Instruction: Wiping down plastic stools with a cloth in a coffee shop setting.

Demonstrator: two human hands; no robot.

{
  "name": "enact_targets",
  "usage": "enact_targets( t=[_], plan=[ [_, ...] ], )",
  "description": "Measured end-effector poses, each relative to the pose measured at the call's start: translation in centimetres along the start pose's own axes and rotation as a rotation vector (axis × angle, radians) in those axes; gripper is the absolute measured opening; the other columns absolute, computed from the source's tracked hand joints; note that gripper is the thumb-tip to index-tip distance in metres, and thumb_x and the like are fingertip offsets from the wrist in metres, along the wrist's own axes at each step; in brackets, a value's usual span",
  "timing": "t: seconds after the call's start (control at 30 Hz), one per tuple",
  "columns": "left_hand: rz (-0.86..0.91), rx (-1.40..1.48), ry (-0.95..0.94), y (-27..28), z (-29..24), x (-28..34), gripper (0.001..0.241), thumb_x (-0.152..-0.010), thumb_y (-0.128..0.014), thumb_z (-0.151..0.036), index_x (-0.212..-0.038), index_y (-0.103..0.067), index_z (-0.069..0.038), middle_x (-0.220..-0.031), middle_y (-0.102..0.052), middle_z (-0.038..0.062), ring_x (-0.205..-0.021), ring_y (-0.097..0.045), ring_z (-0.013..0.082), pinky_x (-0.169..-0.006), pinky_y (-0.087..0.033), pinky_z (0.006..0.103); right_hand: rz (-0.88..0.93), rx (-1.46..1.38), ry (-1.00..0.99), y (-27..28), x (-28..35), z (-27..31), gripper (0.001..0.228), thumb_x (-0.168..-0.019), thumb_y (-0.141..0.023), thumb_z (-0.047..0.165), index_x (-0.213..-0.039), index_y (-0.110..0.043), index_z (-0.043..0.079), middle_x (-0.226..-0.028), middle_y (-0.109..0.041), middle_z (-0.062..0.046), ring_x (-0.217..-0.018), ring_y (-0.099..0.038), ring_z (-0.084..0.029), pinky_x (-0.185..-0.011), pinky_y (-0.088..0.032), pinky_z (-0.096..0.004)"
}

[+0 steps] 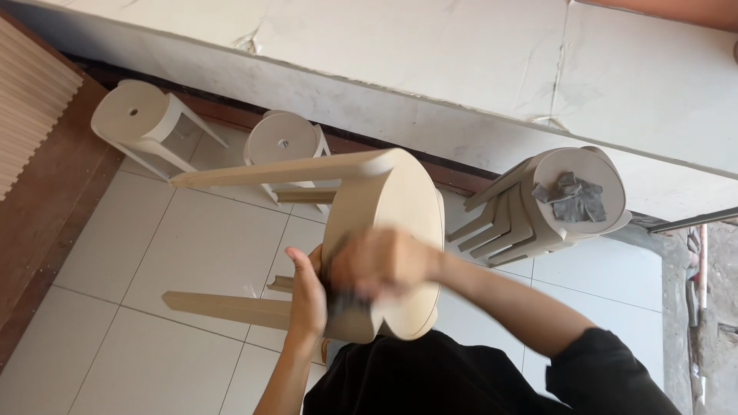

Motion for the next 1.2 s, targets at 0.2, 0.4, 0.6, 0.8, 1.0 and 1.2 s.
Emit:
enact_targets(
  t=[0.2, 0.4, 0.6, 0.8, 1.0, 1.2],
  plan=[
    [0.032, 0.191, 0.046, 4.6, -1.5, 2.6, 0.109, -0.093, -0.006, -0.079, -0.128, -0.064, 0.006, -0.11, -0.073, 0.01, -0.098, -0.066, 0.0178, -0.088, -0.052, 0.0316, -0.071, 0.012, -0.113, -3.2, -4.6, 1.6, 0.026, -0.101, -0.052, 0.019, -0.108, -0.072, 0.004, -0.115, -0.073, -0.011, -0.114, -0.071, -0.028, -0.104, -0.058, -0.041],
    [0.001, 0.087, -0.013, 8.1, -2.1, 4.2, 0.103, -0.092, -0.012, -0.079, -0.132, -0.06, 0.003, -0.119, -0.071, 0.009, -0.107, -0.064, 0.016, -0.096, -0.05, 0.0297, 0.035, 0.016, 0.008, -7.7, -5.1, -0.6, 0.031, -0.105, -0.049, 0.024, -0.112, -0.075, 0.007, -0.12, -0.074, -0.009, -0.12, -0.07, -0.028, -0.109, -0.055, -0.044],
    [0.036, 0.185, 0.038, 12.4, -1.0, 6.2, 0.107, -0.098, -0.008, -0.077, -0.13, -0.064, 0.008, -0.114, -0.07, 0.013, -0.102, -0.063, 0.0198, -0.091, -0.05, 0.034, -0.189, 0.069, -0.139, -12.6, -7.0, 3.8, 0.031, -0.102, -0.054, 0.031, -0.108, -0.071, 0.006, -0.118, -0.072, -0.009, -0.115, -0.069, -0.029, -0.105, -0.055, -0.044],
    [0.001, -0.063, -0.053, 13.6, -3.1, 8.0, 0.103, -0.093, -0.011, -0.078, -0.136, -0.058, 0.003, -0.126, -0.069, 0.011, -0.117, -0.061, 0.0197, -0.104, -0.045, 0.0336, -0.005, 0.012, -0.042, -13.2, -10.2, 5.2, 0.021, -0.099, -0.06, 0.021, -0.103, -0.075, 0.007, -0.113, -0.075, -0.008, -0.114, -0.07, -0.027, -0.102, -0.055, -0.043],
    [-0.032, -0.054, 0.008, 17.2, -1.0, 8.1, 0.106, -0.095, -0.009, -0.078, -0.13, -0.064, 0.005, -0.122, -0.071, 0.013, -0.115, -0.063, 0.0215, -0.103, -0.047, 0.034, 0.125, 0.397, -0.525, -16.9, -13.1, 3.3, 0.042, -0.1, -0.055, 0.031, -0.123, -0.068, -0.002, -0.133, -0.067, -0.017, -0.125, -0.062, -0.033, -0.108, -0.047, -0.044],
    [0.026, 0.353, 0.161, 19.2, -1.6, 8.0, 0.115, -0.089, -0.011, -0.086, -0.134, -0.062, 0.006, -0.122, -0.071, 0.015, -0.113, -0.065, 0.0236, -0.102, -0.048, 0.0347, 0.378, 0.887, -0.445, -23.4, -13.5, 16.5, 0.068, -0.097, -0.051, 0.039, -0.138, -0.052, -0.014, -0.151, -0.049, -0.028, -0.143, -0.044, -0.039, -0.118, -0.034, -0.046]
  ],
)
Point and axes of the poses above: each hand's wrist, its own x-axis away from the middle knuckle, its own y-axis out of the back of the hand, z = x × y, the point moved 2 cm from there along -x, towards the middle knuckle
